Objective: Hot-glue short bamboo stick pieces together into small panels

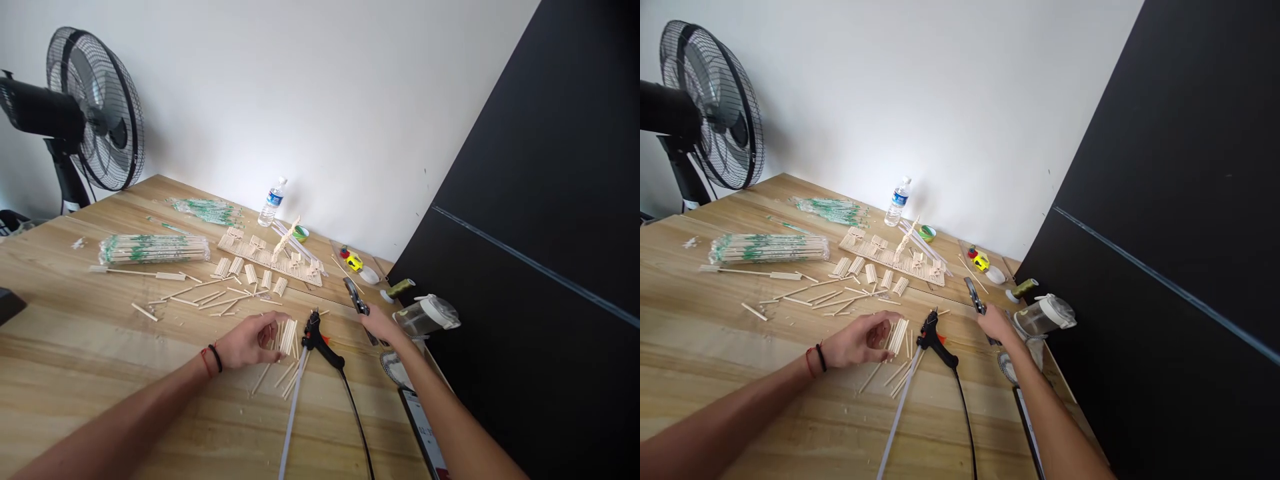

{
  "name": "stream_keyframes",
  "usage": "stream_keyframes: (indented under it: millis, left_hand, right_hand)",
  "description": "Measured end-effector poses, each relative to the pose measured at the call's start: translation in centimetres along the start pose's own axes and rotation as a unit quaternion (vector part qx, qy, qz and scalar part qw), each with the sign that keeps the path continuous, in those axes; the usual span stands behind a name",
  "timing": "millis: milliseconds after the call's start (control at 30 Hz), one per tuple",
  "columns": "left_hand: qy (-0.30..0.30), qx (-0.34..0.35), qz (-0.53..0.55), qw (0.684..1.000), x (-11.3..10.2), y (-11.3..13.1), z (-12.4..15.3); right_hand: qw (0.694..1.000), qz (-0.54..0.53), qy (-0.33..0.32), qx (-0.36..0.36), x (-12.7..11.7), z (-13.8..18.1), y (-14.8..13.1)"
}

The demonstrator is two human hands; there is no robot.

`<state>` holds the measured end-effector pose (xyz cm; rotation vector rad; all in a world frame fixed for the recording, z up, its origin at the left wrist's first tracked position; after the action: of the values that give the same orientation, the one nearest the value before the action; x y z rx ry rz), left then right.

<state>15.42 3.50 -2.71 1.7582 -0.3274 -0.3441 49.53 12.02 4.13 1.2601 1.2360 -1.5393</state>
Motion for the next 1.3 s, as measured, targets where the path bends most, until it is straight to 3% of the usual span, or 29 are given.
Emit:
stream_keyframes:
  millis: [167, 300, 500, 800, 1300]
  left_hand:
    - [-0.012, -0.013, 0.098, 0.995, 0.6, 1.0, 0.3]
    - [-0.055, -0.028, 0.18, 0.982, 1.5, 2.2, 1.0]
    - [-0.152, -0.081, 0.279, 0.945, 3.3, 3.3, 2.3]
    - [-0.189, -0.109, 0.323, 0.921, 4.4, 2.7, 2.9]
    - [-0.194, -0.159, 0.293, 0.922, 4.3, 3.0, 3.0]
  right_hand:
    - [0.988, -0.11, 0.012, -0.106, -3.0, 6.4, -1.5]
    - [0.953, -0.217, 0.0, -0.214, -4.0, 13.1, -3.5]
    - [0.916, -0.226, 0.122, -0.308, -3.1, 19.1, -5.0]
    - [0.894, -0.226, 0.136, -0.362, 0.3, 19.7, -5.5]
    - [0.889, -0.177, 0.132, -0.4, 0.3, 18.6, -5.8]
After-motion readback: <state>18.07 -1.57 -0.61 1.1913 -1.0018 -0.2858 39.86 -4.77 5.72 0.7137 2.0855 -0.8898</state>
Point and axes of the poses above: each hand's wrist, its own z-axis away from the middle knuckle, its own x-axis out of the palm, y = z × x, the point moved 3 cm from there along -z, towards the middle knuckle, and after that the axes turned 10 degrees about y, right-handed, at the moved point
